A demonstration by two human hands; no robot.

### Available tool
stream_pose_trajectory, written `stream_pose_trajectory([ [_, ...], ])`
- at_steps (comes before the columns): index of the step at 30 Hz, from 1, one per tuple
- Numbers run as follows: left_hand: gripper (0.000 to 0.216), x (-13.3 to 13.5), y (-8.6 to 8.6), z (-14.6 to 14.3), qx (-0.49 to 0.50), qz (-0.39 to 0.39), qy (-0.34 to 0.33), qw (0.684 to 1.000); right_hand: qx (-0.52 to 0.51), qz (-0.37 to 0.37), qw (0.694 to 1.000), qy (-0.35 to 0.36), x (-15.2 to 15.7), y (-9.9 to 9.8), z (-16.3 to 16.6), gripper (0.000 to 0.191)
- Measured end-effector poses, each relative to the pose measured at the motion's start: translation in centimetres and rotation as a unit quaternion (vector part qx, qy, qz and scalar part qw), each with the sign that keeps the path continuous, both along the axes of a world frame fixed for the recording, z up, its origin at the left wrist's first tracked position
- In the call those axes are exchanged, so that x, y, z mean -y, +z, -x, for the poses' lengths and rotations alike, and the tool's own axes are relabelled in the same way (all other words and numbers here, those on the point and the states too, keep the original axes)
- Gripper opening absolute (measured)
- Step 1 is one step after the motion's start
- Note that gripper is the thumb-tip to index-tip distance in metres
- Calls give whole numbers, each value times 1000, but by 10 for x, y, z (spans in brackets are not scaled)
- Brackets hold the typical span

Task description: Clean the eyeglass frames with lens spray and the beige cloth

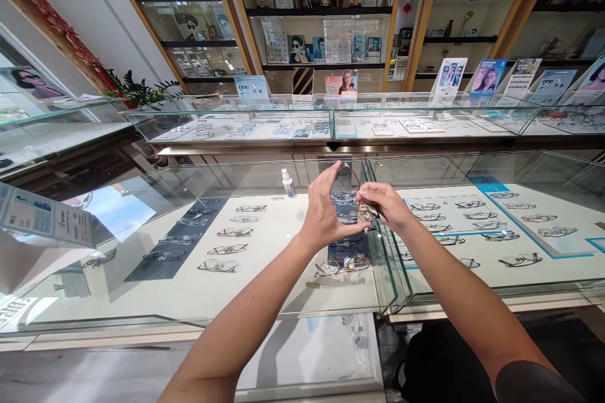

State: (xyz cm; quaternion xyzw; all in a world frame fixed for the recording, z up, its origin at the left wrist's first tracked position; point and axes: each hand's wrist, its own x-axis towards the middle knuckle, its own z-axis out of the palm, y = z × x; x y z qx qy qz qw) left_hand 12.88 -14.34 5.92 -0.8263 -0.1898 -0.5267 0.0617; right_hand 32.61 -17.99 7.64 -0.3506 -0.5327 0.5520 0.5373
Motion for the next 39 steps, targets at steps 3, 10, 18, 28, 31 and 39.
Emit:
stream_pose_trajectory([
  [3, 143, 1, 0, -1, 5, -6, 12, 1000, 3, -3, 1000, -9, 0, 0, 1, 35],
  [10, 146, 5, 0, -1, 14, -5, 60, 998, 1, -20, 999, -46, 0, -3, 6, 39],
  [18, 135, 8, -2, -3, 132, 92, 18, 987, -62, -113, 969, -210, -1, 4, -3, 39],
  [28, 113, -1, -2, 4, 262, 219, 67, 938, 251, -363, 833, -334, 10, -1, -2, 21],
  [31, 111, 1, -2, 1, 271, 226, 74, 933, 345, -400, 789, -313, 11, -8, 10, 28],
  [39, 118, 7, -4, -4, 240, 197, 98, 945, 361, -432, 743, -362, 5, -16, 12, 21],
])
